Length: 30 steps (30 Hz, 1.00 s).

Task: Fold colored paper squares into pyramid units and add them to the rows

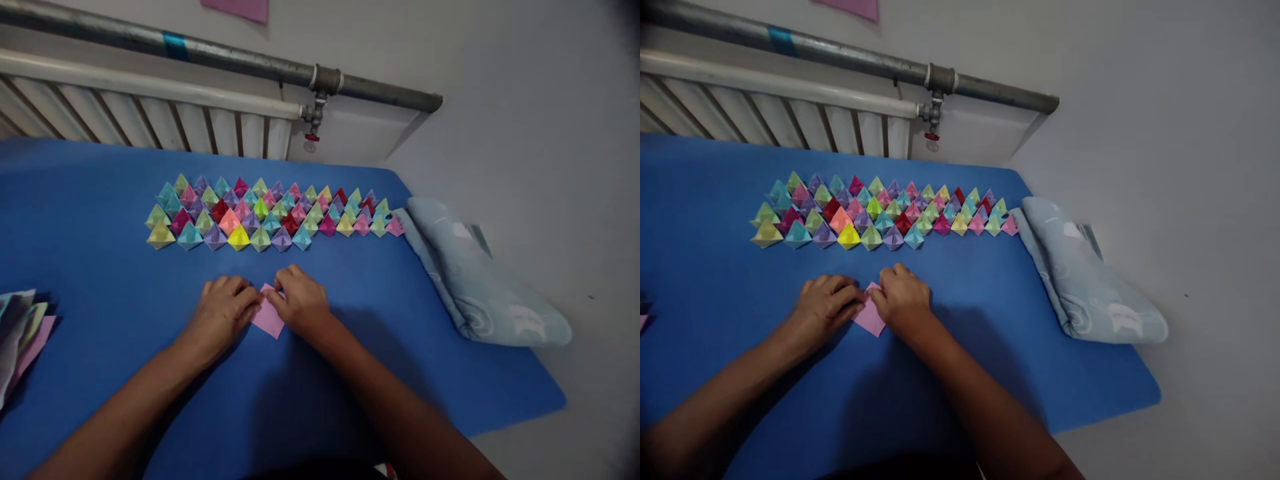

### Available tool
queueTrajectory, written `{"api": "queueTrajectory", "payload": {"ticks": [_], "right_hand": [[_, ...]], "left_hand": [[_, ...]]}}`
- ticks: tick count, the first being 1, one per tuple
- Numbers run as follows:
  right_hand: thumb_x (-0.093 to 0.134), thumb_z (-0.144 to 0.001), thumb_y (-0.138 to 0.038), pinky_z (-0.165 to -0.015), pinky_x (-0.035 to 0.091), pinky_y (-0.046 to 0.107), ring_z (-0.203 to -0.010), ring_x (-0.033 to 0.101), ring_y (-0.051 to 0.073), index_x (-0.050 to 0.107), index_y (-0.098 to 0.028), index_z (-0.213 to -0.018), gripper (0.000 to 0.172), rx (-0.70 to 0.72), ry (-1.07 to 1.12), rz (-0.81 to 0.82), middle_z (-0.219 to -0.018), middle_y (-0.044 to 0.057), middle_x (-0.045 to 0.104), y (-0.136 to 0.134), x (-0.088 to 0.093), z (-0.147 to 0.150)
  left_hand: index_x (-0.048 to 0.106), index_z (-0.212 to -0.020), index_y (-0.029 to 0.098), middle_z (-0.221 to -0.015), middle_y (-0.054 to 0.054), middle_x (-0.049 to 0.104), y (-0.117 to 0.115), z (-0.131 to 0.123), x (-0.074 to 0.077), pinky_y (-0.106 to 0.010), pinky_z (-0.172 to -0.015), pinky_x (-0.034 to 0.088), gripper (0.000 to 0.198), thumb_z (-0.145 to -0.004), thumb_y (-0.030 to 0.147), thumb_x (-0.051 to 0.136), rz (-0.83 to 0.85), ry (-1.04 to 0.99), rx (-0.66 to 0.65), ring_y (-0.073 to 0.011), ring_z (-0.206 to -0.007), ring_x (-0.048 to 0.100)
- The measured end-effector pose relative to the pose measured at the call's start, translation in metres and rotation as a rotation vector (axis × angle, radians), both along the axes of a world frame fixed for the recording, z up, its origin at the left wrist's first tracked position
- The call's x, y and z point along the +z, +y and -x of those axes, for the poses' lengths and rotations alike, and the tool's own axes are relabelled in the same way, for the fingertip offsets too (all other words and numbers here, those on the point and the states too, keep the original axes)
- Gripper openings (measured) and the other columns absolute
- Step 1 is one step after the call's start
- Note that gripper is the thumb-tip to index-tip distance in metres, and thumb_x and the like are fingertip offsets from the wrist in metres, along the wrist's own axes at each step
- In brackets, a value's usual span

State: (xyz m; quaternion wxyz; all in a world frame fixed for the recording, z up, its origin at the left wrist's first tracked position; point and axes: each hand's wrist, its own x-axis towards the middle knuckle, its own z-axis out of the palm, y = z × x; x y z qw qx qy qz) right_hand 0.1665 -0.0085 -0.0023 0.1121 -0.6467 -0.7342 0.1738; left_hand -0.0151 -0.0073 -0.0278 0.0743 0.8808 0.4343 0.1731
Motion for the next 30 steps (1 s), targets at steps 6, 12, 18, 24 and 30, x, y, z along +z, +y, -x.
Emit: {"api": "queueTrajectory", "payload": {"ticks": [6,12,18,24,30], "right_hand": [[0.055,-0.092,-0.043,-0.057,0.031,0.028,-0.077,0.057,0.016,0.064,-0.022,-0.092,0.023,-0.025,-0.014,-0.014,-0.1,0.004,0.063,0.004,0.001,0.002],[0.051,-0.094,-0.046,-0.057,0.032,0.028,-0.074,0.056,0.016,0.065,-0.023,-0.095,0.027,-0.04,-0.048,0.035,-0.101,0.003,0.061,0.007,0.003,0.002],[0.05,-0.094,-0.045,-0.06,0.035,0.028,-0.072,0.055,0.016,0.066,-0.023,-0.097,0.027,-0.056,-0.065,0.039,-0.1,0.005,0.061,0.01,0.004,0.006],[0.055,-0.092,-0.036,-0.063,0.035,0.027,-0.072,0.053,0.014,0.062,-0.021,-0.082,0.02,-0.114,0.116,-0.087,-0.088,0.002,0.06,0.012,-0.009,-0.003],[0.059,-0.085,-0.029,-0.064,0.037,0.024,-0.068,0.05,0.012,0.053,-0.021,-0.069,0.019,-0.212,0.605,-0.17,-0.071,-0.004,0.054,0.017,-0.021,-0.025]], "left_hand": [[0.067,-0.112,0.019,-0.105,-0.01,0.07,-0.015,-0.003,0.005,-0.043,-0.08,0.04,0.031,-0.094,0.009,0.044,-0.187,0.077,-0.162,-0.0256,-0.091,0.059],[0.067,-0.111,0.013,-0.103,-0.011,0.071,-0.032,-0.01,0.01,-0.05,-0.09,0.039,0.038,-0.093,0.005,0.035,-0.315,0.173,-0.164,-0.0262,-0.091,0.062],[0.068,-0.107,0.02,-0.1,-0.008,0.072,-0.03,-0.009,0.011,-0.051,-0.093,0.038,0.035,-0.092,0.007,0.039,-0.233,0.167,-0.15,-0.0241,-0.089,0.062],[0.071,-0.1,0.025,-0.103,-0.005,0.07,0.001,-0.012,0.018,-0.042,-0.081,0.041,0.025,-0.093,0.019,0.048,0.078,0.165,-0.119,-0.0235,-0.09,0.061],[0.069,-0.088,0.02,-0.109,-0.007,0.066,0.037,-0.031,0.043,-0.033,-0.082,0.042,0.02,-0.079,0.012,0.054,0.336,0.255,-0.195,-0.0229,-0.1,0.059]]}}
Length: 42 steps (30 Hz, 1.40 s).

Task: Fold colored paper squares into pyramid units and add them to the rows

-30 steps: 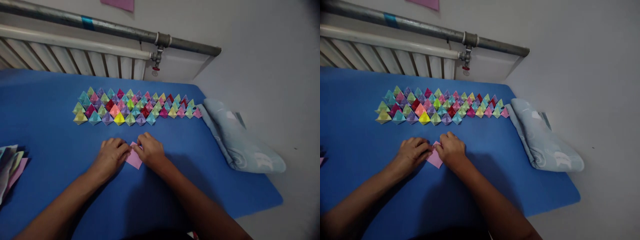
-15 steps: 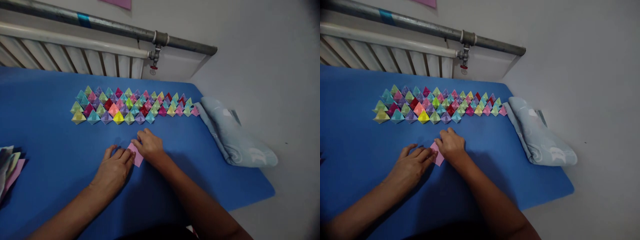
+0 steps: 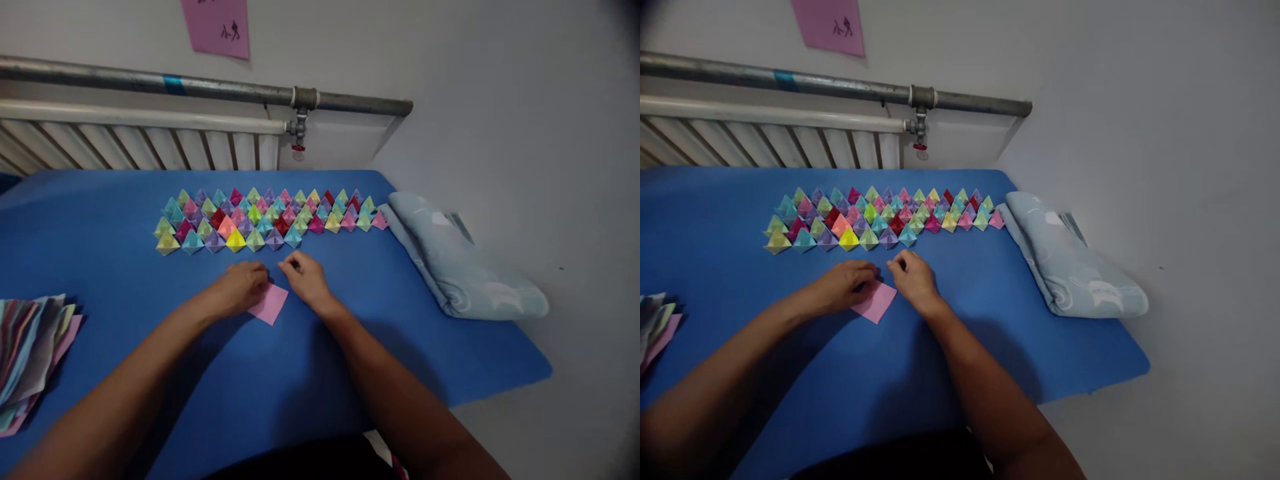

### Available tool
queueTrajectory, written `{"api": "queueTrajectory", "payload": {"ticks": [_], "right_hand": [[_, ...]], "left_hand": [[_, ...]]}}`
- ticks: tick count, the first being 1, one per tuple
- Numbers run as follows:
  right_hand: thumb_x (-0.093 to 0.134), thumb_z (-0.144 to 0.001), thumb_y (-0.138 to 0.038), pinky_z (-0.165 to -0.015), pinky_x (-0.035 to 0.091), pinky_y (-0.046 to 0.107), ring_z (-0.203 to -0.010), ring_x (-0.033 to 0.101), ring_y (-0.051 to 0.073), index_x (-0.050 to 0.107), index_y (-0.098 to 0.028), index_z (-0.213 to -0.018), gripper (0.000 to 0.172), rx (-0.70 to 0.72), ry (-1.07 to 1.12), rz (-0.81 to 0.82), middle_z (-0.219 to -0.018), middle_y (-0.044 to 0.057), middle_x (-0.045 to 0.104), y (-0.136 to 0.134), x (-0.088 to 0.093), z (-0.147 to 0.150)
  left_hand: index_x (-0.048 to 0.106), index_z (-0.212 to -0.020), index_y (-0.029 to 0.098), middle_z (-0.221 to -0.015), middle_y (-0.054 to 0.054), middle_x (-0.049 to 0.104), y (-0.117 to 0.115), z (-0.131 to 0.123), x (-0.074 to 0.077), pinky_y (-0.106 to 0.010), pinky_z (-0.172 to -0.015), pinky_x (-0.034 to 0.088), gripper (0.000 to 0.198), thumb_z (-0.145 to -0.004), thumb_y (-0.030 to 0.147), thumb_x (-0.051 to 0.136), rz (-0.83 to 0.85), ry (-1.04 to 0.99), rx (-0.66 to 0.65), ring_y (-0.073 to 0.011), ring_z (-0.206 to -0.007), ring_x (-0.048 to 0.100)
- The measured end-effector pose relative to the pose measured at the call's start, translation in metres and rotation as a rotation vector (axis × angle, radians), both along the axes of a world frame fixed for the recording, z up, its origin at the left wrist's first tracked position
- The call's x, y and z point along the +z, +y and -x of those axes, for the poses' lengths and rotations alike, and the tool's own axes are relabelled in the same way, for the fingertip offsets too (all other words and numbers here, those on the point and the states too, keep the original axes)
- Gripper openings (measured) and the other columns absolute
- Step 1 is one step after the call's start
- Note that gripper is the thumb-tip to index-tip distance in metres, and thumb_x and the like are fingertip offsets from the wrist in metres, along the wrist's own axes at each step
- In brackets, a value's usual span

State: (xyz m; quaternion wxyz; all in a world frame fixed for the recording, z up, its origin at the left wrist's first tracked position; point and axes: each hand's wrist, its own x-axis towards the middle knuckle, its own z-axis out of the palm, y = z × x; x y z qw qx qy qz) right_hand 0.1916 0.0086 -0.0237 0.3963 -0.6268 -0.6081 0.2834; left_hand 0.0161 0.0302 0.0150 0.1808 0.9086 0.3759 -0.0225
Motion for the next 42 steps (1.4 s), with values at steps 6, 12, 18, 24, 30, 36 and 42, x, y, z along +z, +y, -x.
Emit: {"api": "queueTrajectory", "payload": {"ticks": [6,12,18,24,30,36,42], "right_hand": [[0.06,-0.081,-0.029,-0.059,0.036,0.023,-0.06,0.048,0.011,0.051,-0.021,-0.068,0.018,0.007,0.274,0.152,-0.061,-0.007,0.048,0.0,0.008,-0.012],[0.061,-0.08,-0.029,-0.053,0.033,0.022,-0.053,0.043,0.009,0.054,-0.021,-0.07,0.016,-0.002,0.437,0.285,-0.059,-0.007,0.048,0.0,0.017,-0.022],[0.058,-0.081,-0.054,-0.054,0.039,0.023,-0.064,0.053,0.012,0.061,-0.019,-0.08,0.035,0.068,0.745,0.304,-0.077,0.001,0.061,-0.009,0.02,-0.008],[0.069,-0.07,-0.042,-0.06,0.038,0.023,-0.068,0.052,0.011,0.068,-0.019,-0.085,0.028,0.063,0.76,0.243,-0.075,-0.002,0.063,-0.022,0.02,0.02],[0.07,-0.067,-0.034,-0.065,0.042,0.026,-0.064,0.053,0.012,0.069,-0.018,-0.074,0.018,-0.012,0.751,0.284,-0.069,-0.002,0.063,-0.017,0.012,0.022],[0.073,-0.067,-0.036,-0.068,0.046,0.029,-0.067,0.058,0.013,0.075,-0.017,-0.088,0.029,0.121,0.72,0.366,-0.076,0.001,0.069,-0.02,0.012,0.017],[0.07,-0.07,-0.036,-0.061,0.042,0.025,-0.062,0.053,0.011,0.075,-0.015,-0.087,0.027,0.158,0.608,0.364,-0.072,0.0,0.067,-0.022,0.016,0.015]], "left_hand": [[0.066,-0.093,0.021,-0.082,0.0,0.065,0.018,-0.015,0.022,-0.026,-0.066,0.037,0.034,-0.06,0.015,0.068,0.245,0.08,0.235,-0.0184,-0.077,0.058],[0.064,-0.06,0.02,-0.057,0.002,0.058,0.016,0.004,0.02,-0.025,-0.056,0.035,0.01,-0.058,0.027,0.071,0.487,-0.003,0.324,-0.0153,-0.058,0.053],[0.069,-0.074,0.02,-0.068,0.002,0.061,-0.003,0.014,0.007,-0.024,-0.059,0.04,0.034,-0.061,0.051,0.073,0.6,-0.683,0.652,-0.011,-0.058,0.05],[0.068,-0.065,0.016,-0.057,0.003,0.056,-0.021,-0.008,-0.009,-0.022,-0.055,0.035,0.032,-0.054,0.041,0.084,0.644,-1.14,0.816,-0.0087,-0.055,0.045],[0.067,-0.063,0.016,-0.058,0.003,0.058,-0.025,-0.007,-0.019,-0.022,-0.055,0.033,0.031,-0.057,0.041,0.085,0.701,-1.115,0.79,-0.0088,-0.056,0.046],[0.065,-0.064,0.018,-0.059,0.002,0.059,-0.02,0.008,-0.013,-0.023,-0.057,0.036,0.033,-0.061,0.045,0.083,0.777,-1.142,0.803,-0.0099,-0.057,0.049],[0.064,-0.059,0.019,-0.057,0.002,0.058,-0.018,0.014,-0.006,-0.026,-0.06,0.038,0.027,-0.063,0.04,0.08,0.648,-1.07,0.75,-0.0118,-0.058,0.05]]}}
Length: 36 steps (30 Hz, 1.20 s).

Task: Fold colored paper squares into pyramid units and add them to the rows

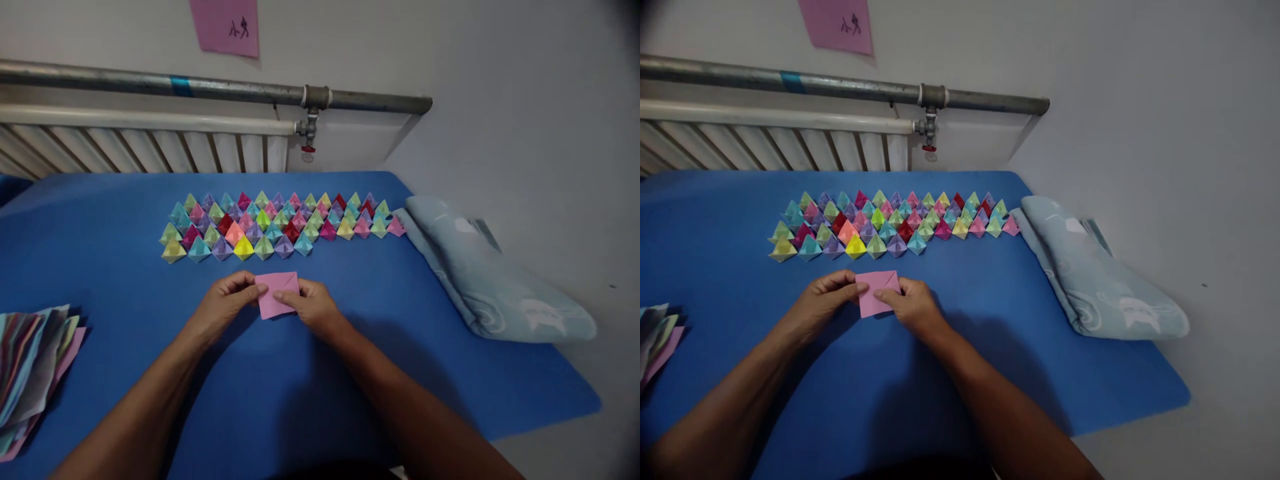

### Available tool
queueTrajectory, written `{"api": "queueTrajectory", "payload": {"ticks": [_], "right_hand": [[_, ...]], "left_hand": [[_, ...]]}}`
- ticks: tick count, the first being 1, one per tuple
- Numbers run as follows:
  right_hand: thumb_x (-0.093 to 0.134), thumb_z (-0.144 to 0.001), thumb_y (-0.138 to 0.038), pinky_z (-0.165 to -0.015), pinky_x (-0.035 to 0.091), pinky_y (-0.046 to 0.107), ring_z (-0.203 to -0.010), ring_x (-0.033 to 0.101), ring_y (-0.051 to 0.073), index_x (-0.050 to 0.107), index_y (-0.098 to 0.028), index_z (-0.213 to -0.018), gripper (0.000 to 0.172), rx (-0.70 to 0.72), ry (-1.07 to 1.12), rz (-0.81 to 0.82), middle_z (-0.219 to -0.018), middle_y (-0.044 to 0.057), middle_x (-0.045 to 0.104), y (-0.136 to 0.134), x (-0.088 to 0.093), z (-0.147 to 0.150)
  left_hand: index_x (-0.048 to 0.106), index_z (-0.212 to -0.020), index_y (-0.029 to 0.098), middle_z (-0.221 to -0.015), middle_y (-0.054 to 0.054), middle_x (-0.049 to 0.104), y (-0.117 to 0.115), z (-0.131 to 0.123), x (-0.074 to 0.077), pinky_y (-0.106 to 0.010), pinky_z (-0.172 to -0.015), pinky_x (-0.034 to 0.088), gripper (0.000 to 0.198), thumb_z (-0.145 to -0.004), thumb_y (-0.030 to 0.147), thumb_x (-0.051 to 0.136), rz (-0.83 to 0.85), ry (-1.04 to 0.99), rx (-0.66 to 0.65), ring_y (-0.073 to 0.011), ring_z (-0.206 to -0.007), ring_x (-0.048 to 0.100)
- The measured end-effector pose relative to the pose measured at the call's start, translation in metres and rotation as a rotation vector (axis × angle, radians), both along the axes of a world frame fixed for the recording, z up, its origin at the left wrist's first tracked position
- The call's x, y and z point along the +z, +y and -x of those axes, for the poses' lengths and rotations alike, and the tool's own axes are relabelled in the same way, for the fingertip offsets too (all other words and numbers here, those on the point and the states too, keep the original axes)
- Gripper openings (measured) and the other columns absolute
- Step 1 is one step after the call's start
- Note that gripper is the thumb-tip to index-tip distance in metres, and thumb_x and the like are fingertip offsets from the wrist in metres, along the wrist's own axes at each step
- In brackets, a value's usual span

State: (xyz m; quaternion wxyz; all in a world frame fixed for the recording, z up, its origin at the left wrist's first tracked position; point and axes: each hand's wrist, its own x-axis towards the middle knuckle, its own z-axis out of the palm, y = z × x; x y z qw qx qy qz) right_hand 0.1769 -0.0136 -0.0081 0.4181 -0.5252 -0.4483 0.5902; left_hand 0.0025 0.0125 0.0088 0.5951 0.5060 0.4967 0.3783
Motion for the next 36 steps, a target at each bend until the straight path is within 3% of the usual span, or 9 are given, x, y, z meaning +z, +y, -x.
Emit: {"api": "queueTrajectory", "payload": {"ticks": [6,14,25,31,36], "right_hand": [[0.068,-0.072,-0.034,-0.065,0.042,0.025,-0.067,0.055,0.012,0.073,-0.017,-0.086,0.023,0.059,-0.049,-0.014,-0.076,-0.001,0.066,0.0,0.001,-0.003],[0.068,-0.07,-0.034,-0.061,0.037,0.024,-0.064,0.05,0.011,0.069,-0.016,-0.079,0.02,0.133,-0.116,0.006,-0.071,-0.002,0.061,0.001,0.003,-0.005],[0.063,-0.077,-0.038,-0.056,0.029,0.024,-0.061,0.042,0.011,0.059,-0.018,-0.067,0.022,0.193,-0.376,-0.13,-0.065,-0.004,0.049,-0.003,0.0,0.0],[0.059,-0.084,-0.028,-0.062,0.034,0.025,-0.065,0.046,0.012,0.056,-0.02,-0.064,0.021,0.194,-0.622,-0.433,-0.068,-0.002,0.053,-0.004,-0.004,0.0],[0.055,-0.09,-0.021,-0.081,0.037,0.032,-0.085,0.054,0.018,0.068,-0.019,-0.089,0.013,0.187,-0.907,-0.796,-0.087,0.005,0.066,-0.003,-0.003,-0.003]], "left_hand": [[0.065,-0.062,0.021,-0.059,0.001,0.059,0.0,0.005,0.0,-0.028,-0.063,0.041,0.023,-0.067,0.041,0.076,-0.021,0.048,-0.052,-0.0136,-0.06,0.052],[0.062,-0.057,0.019,-0.057,0.002,0.057,0.001,0.01,0.003,-0.027,-0.061,0.04,0.029,-0.061,0.043,0.078,0.035,0.076,-0.107,-0.0123,-0.058,0.049],[0.063,-0.065,0.018,-0.062,0.002,0.056,0.0,0.023,-0.012,-0.026,-0.061,0.038,0.029,-0.07,0.046,0.073,-0.044,0.107,-0.237,-0.0115,-0.061,0.048],[0.068,-0.073,0.02,-0.07,-0.001,0.064,-0.003,0.025,-0.011,-0.027,-0.065,0.042,0.026,-0.077,0.046,0.066,-0.234,0.252,-0.228,-0.0149,-0.068,0.055],[0.069,-0.083,0.023,-0.089,-0.003,0.071,-0.007,0.025,-0.01,-0.034,-0.083,0.047,0.016,-0.084,0.036,0.06,-0.658,0.407,-0.187,-0.0195,-0.087,0.064]]}}
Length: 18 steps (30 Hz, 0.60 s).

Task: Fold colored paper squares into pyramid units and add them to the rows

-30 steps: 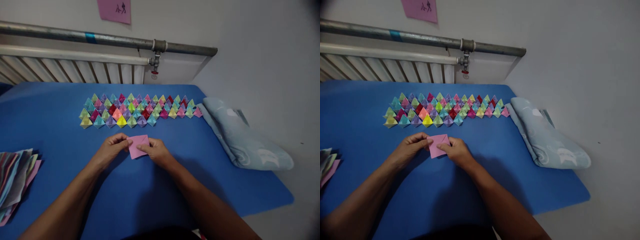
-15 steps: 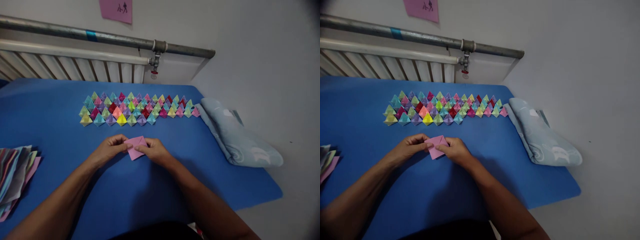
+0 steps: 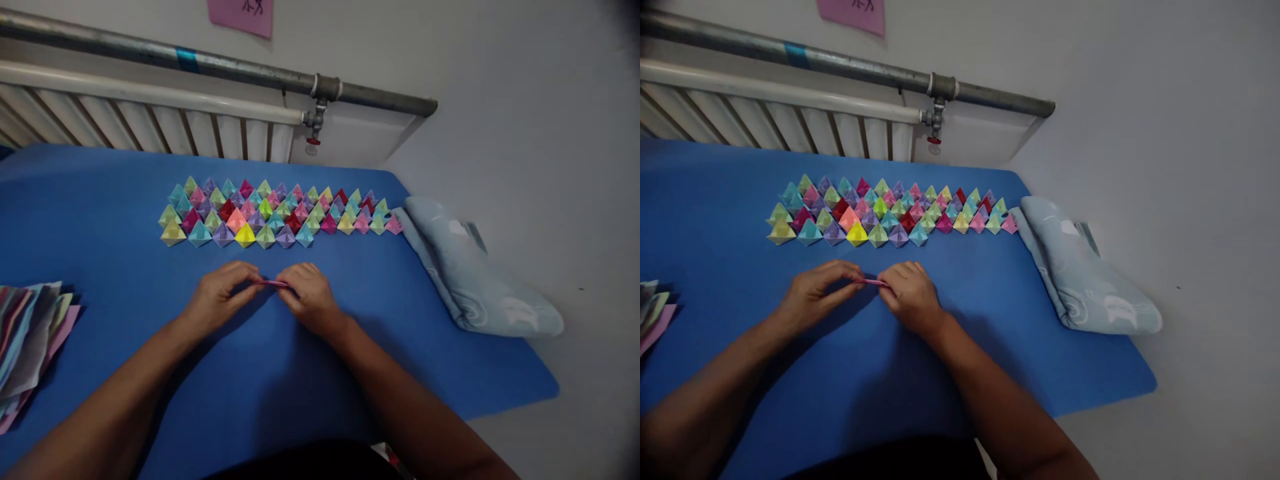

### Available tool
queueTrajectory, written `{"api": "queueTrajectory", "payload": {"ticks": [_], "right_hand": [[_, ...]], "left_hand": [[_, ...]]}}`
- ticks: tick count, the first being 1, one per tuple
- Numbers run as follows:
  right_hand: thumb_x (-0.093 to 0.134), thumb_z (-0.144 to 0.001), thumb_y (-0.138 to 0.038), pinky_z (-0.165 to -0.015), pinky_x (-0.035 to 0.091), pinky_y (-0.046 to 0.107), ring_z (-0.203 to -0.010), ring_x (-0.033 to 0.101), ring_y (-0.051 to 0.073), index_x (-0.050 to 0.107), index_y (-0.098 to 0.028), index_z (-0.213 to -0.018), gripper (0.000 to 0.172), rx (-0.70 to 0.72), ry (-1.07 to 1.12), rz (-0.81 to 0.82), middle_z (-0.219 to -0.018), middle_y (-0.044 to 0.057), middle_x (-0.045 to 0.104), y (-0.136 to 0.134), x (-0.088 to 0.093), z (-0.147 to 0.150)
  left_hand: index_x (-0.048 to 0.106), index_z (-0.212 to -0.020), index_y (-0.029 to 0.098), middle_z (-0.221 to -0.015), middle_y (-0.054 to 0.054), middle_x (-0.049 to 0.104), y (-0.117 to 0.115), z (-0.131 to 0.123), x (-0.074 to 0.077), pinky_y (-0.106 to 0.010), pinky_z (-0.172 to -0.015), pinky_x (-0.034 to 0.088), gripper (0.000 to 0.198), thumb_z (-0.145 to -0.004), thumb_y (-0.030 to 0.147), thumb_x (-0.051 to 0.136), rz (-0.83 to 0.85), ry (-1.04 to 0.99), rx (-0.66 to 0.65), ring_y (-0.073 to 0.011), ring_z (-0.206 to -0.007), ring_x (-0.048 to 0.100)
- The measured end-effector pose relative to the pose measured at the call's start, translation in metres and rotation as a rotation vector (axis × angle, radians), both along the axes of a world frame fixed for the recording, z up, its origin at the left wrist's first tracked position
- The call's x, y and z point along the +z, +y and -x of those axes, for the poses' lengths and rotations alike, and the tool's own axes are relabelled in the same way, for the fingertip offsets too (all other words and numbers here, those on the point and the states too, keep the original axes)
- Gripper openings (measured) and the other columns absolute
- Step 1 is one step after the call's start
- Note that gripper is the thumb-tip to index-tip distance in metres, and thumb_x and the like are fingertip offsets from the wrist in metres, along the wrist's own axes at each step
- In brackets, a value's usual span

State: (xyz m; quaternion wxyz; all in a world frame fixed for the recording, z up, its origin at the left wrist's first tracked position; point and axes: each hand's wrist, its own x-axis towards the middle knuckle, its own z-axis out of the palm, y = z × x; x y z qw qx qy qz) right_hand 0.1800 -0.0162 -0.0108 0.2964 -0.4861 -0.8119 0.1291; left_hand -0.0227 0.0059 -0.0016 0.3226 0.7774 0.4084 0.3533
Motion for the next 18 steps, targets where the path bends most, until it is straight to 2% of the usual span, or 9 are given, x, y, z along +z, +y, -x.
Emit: {"api": "queueTrajectory", "payload": {"ticks": [3,5,9,13,18], "right_hand": [[0.054,-0.093,-0.022,-0.083,0.034,0.035,-0.091,0.053,0.02,0.068,-0.018,-0.098,0.016,0.013,-0.144,-0.16,-0.099,0.008,0.067,0.002,0.002,-0.001],[0.052,-0.094,-0.02,-0.083,0.032,0.036,-0.092,0.052,0.021,0.069,-0.019,-0.1,0.018,0.021,-0.22,-0.201,-0.1,0.008,0.067,0.002,0.002,0.0],[0.05,-0.093,-0.014,-0.081,0.03,0.035,-0.088,0.05,0.019,0.069,-0.02,-0.095,0.02,0.078,-0.319,-0.197,-0.093,0.006,0.065,-0.002,-0.003,0.002],[0.057,-0.09,-0.016,-0.08,0.029,0.036,-0.087,0.051,0.02,0.067,-0.018,-0.095,0.012,0.133,-0.383,-0.147,-0.091,0.006,0.065,-0.013,-0.009,0.003],[0.06,-0.089,-0.022,-0.088,0.03,0.04,-0.1,0.052,0.024,0.064,-0.018,-0.109,0.02,0.138,-0.357,-0.041,-0.113,0.009,0.067,-0.027,-0.009,-0.003]], "left_hand": [[0.068,-0.088,0.022,-0.098,-0.005,0.071,-0.001,0.002,-0.003,-0.037,-0.09,0.044,0.012,-0.089,0.025,0.056,-0.25,0.097,-0.039,-0.021,-0.095,0.064],[0.067,-0.09,0.021,-0.103,-0.006,0.07,-0.002,0.002,-0.006,-0.038,-0.091,0.042,0.012,-0.089,0.02,0.055,-0.326,0.176,-0.047,-0.022,-0.098,0.063],[0.066,-0.087,0.02,-0.098,-0.007,0.07,-0.011,0.002,-0.012,-0.038,-0.086,0.043,0.014,-0.09,0.018,0.052,-0.403,0.296,-0.02,-0.022,-0.091,0.061],[0.068,-0.092,0.02,-0.093,-0.008,0.071,-0.024,0.005,-0.02,-0.038,-0.082,0.043,0.022,-0.095,0.021,0.046,-0.437,0.452,-0.083,-0.0199,-0.083,0.06],[0.068,-0.1,0.02,-0.103,-0.008,0.073,-0.031,0.01,-0.02,-0.04,-0.088,0.042,0.022,-0.094,0.022,0.046,-0.467,0.539,-0.1,-0.0223,-0.092,0.062]]}}
